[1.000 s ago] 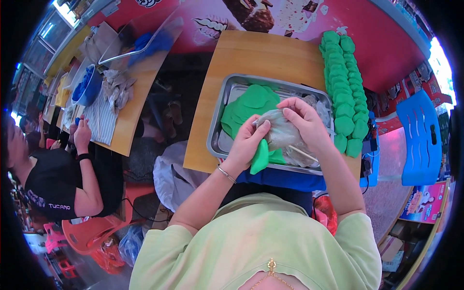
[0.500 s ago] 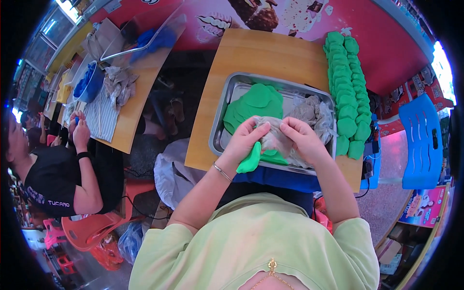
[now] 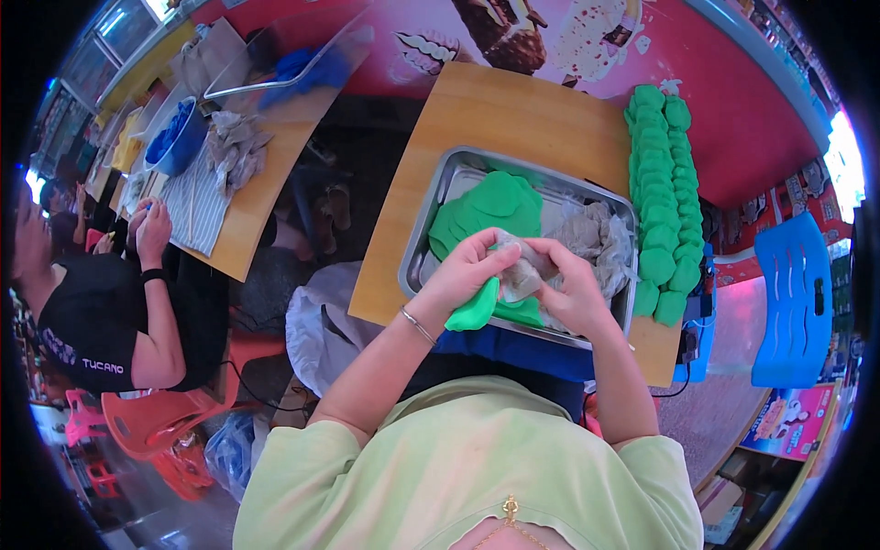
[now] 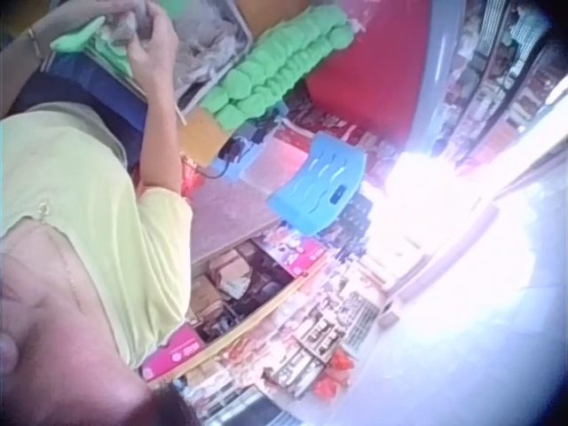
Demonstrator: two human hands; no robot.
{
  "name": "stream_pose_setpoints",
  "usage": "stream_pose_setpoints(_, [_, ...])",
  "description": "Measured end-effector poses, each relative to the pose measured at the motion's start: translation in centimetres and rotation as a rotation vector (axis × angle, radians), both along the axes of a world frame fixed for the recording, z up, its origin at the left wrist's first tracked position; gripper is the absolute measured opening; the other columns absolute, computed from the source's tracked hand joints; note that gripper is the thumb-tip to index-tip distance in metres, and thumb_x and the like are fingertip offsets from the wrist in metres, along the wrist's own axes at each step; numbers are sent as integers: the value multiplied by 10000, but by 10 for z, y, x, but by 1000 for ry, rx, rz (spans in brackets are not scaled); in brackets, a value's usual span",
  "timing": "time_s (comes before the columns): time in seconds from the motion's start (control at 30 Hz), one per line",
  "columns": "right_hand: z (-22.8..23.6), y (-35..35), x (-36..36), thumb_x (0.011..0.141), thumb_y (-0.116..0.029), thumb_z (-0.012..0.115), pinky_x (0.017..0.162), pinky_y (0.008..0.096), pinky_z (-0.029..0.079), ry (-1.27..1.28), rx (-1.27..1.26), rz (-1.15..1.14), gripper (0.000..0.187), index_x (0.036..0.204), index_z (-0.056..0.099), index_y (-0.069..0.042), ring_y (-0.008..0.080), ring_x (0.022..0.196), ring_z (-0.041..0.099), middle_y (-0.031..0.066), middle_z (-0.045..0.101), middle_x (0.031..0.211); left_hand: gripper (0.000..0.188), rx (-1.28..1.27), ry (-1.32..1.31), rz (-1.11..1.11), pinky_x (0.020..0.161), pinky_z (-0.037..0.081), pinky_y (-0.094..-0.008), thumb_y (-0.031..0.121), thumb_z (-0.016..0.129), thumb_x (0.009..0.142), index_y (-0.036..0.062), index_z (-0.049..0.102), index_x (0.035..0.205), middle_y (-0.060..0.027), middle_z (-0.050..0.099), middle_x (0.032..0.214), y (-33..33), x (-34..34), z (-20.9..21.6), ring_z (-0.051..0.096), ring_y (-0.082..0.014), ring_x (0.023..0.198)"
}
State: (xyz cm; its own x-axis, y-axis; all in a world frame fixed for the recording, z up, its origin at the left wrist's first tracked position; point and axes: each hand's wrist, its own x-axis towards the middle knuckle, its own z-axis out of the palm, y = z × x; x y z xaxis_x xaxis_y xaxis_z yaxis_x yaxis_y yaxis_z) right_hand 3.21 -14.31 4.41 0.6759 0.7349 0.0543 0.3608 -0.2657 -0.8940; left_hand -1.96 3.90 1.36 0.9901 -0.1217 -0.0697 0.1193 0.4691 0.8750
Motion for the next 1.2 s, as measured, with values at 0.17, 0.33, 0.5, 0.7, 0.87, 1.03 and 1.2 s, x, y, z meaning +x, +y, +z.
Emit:
stream_pose_setpoints(0.17, [-2, -3, -4, 872, -26, 500, 744, 326, 503, 450, 305, -180, 194, 1065, 485, -40, 126, 824, 572, 61, 552, 902, 377, -427, 245, 115, 469, 391, -205, 401, 456, 952, 47, 461, 1082, -74, 564, 829, 15, 10, -2, 511, -131, 627])
stream_pose_setpoints(0.33, [-13, -9, -7, 916, -85, 400, 549, 268, 446, 669, 434, -326, 169, 1070, 458, -47, 130, 629, 519, 63, 511, 887, 408, -641, 341, 424, 500, 406, -229, 406, 490, 935, 28, 435, 1078, -77, 523, 832, 22, 18, -16, 510, -158, 722])
stream_pose_setpoints(0.5, [-17, -13, -15, 917, -117, 453, 453, 227, 330, 1010, 521, -216, 155, 1061, 448, -58, 90, 538, 404, 73, 515, 896, 288, -575, 349, 297, 539, 413, -225, 335, 565, 911, 55, 498, 926, -61, 516, 831, 9, 18, -19, 502, -140, 729])
stream_pose_setpoints(0.7, [-1, 2, -30, 822, -42, 641, 533, 190, 369, 683, 385, -263, 199, 980, 520, -55, 40, 623, 456, -2, 558, 831, 254, -434, 312, 392, 535, 431, -241, 341, 547, 920, 100, 507, 850, -10, 514, 724, -9, 15, -16, 502, -117, 636])
stream_pose_setpoints(0.87, [-18, 14, -26, 784, -68, 709, 531, 198, 388, 282, 405, -272, 222, 894, 517, -58, 33, 659, 473, -19, 538, 783, 251, -321, 211, 454, 582, 415, -213, 317, 553, 927, 88, 524, 828, 30, 527, 725, -25, 14, -18, 495, -59, 643])
stream_pose_setpoints(1.03, [-11, 20, -24, 794, -91, 708, 462, 164, 326, 276, 291, -344, 269, 794, 441, -121, 5, 555, 433, -54, 495, 710, 229, -9, 25, 465, 635, 403, -211, 287, 566, 922, 67, 535, 870, 0, 538, 797, -21, 12, -25, 505, -73, 740])
stream_pose_setpoints(1.2, [-7, 24, -21, 797, -105, 710, 444, 181, 343, 470, 359, -492, 227, 818, 484, -97, 15, 563, 462, -53, 494, 677, 295, 792, -409, 778, 710, 411, -309, 299, 706, 779, 71, 537, 859, -67, 518, 871, -12, -3, -8, 513, -201, 833])
